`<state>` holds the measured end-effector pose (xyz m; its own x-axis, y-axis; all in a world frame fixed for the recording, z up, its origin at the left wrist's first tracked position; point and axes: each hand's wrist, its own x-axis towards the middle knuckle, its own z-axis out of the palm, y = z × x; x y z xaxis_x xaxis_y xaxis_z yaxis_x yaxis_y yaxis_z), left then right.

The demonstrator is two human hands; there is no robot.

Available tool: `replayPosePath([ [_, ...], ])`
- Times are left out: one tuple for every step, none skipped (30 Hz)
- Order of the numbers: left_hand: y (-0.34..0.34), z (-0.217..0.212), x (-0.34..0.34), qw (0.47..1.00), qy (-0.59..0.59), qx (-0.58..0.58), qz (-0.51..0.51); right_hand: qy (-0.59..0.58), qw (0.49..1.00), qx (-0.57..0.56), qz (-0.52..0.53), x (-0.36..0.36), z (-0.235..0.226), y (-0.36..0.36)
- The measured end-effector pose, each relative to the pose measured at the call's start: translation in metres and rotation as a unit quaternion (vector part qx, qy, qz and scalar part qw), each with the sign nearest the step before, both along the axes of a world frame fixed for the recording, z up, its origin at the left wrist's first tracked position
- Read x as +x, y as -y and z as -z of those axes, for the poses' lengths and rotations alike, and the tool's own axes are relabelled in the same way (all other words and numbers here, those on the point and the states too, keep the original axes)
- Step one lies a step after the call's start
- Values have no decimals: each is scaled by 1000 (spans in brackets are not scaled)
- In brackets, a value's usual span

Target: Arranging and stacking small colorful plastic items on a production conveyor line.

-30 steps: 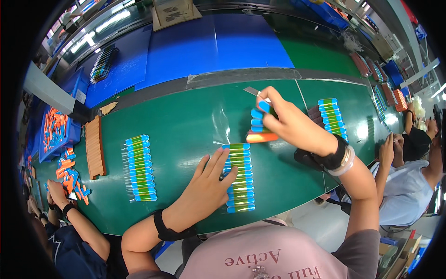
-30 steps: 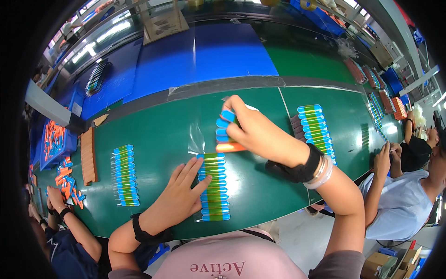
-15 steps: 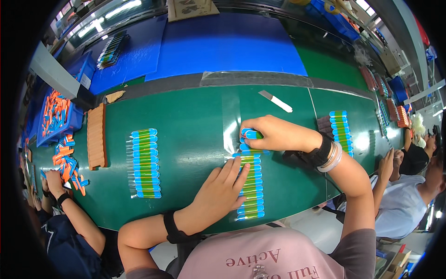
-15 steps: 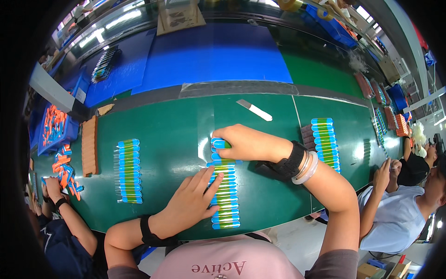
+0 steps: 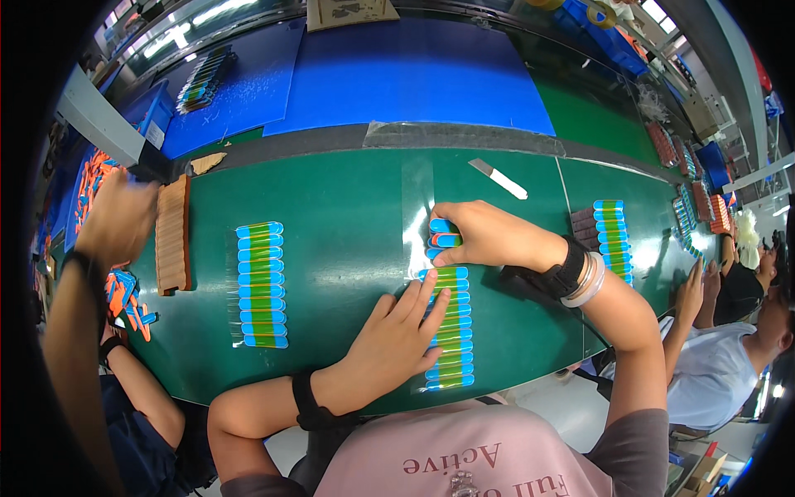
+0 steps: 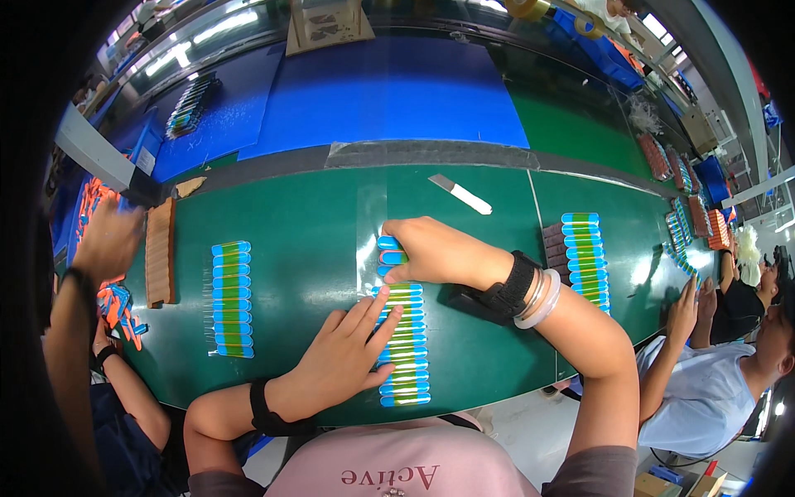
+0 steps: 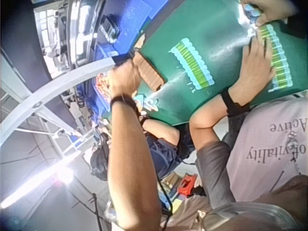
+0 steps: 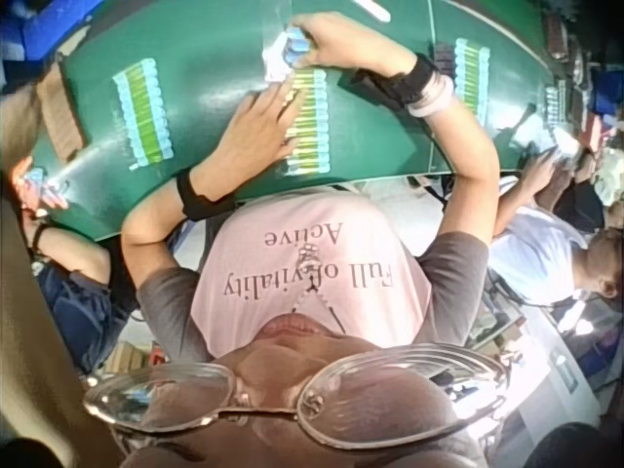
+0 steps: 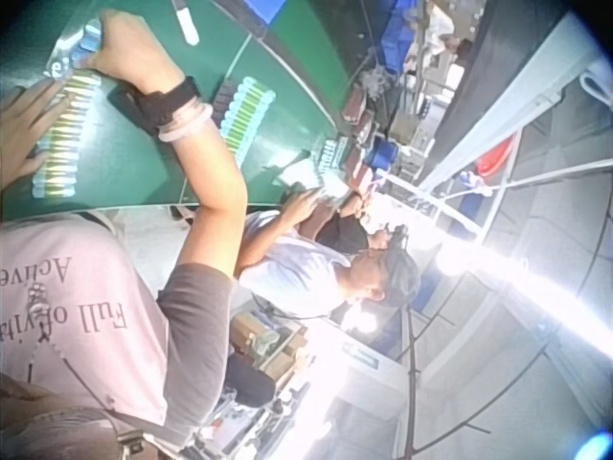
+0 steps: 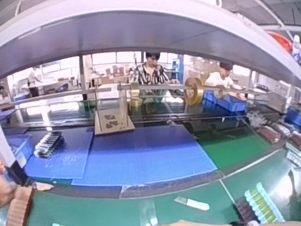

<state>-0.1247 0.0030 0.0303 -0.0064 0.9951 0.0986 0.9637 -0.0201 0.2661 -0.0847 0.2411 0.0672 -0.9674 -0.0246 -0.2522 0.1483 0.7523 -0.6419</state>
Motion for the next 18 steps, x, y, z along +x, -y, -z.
replayPosePath([
  [-1, 0, 0, 1000, -6, -1, 0, 9, 1000, -9, -5, -1, 0, -1],
  [0, 0, 0, 1000, -6, -3, -1, 17, 1000, -20, -11, -2, 0, -2],
  [0, 0, 0, 1000, -8, -4, -2, 17, 1000, -21, -12, -3, -1, -1],
  [0, -1, 0, 1000, -11, -5, -2, 36, 999, -16, -12, -5, -4, -1],
  [0, -1, 0, 1000, -10, -4, -2, 57, 998, -9, -10, -5, -6, 0],
  [0, -1, 0, 1000, -10, -6, -1, 57, 998, -9, -10, -4, -6, 1],
  [0, -1, 0, 1000, -10, -7, 0, 62, 998, -19, -7, -4, -7, 2],
  [1, -1, 0, 1000, -11, -7, -1, 66, 997, -31, -4, -4, -7, 3],
  [1, -1, 0, 1000, -14, -3, 0, 65, 997, -31, -6, -5, -5, 4],
  [2, -1, 0, 1000, -17, 1, 0, 60, 998, -25, 4, -5, -3, 3],
  [1, -1, 0, 1000, -18, 1, -1, 55, 998, -18, 14, -5, -1, 3],
  [1, 0, 0, 1000, -13, 4, -1, 54, 998, -18, 13, -3, 0, 2],
  [0, 0, 0, 1000, -9, 7, 0, 47, 999, -21, 12, -2, 0, 1],
  [0, 1, 1, 1000, -9, 5, -2, 42, 999, -26, 10, -2, 0, 2],
  [0, 2, 1, 1000, -15, 9, -2, 41, 999, -27, 8, -3, -2, 2],
  [0, 3, 1, 1000, -21, 13, -1, 37, 999, -33, 8, -4, -5, 3],
  [1, 3, 1, 1000, -20, 13, 1, 35, 999, -38, 11, -3, -9, 2],
  [1, 2, 1, 1000, -24, 13, -1, 36, 999, -38, 14, -3, -8, 2],
])
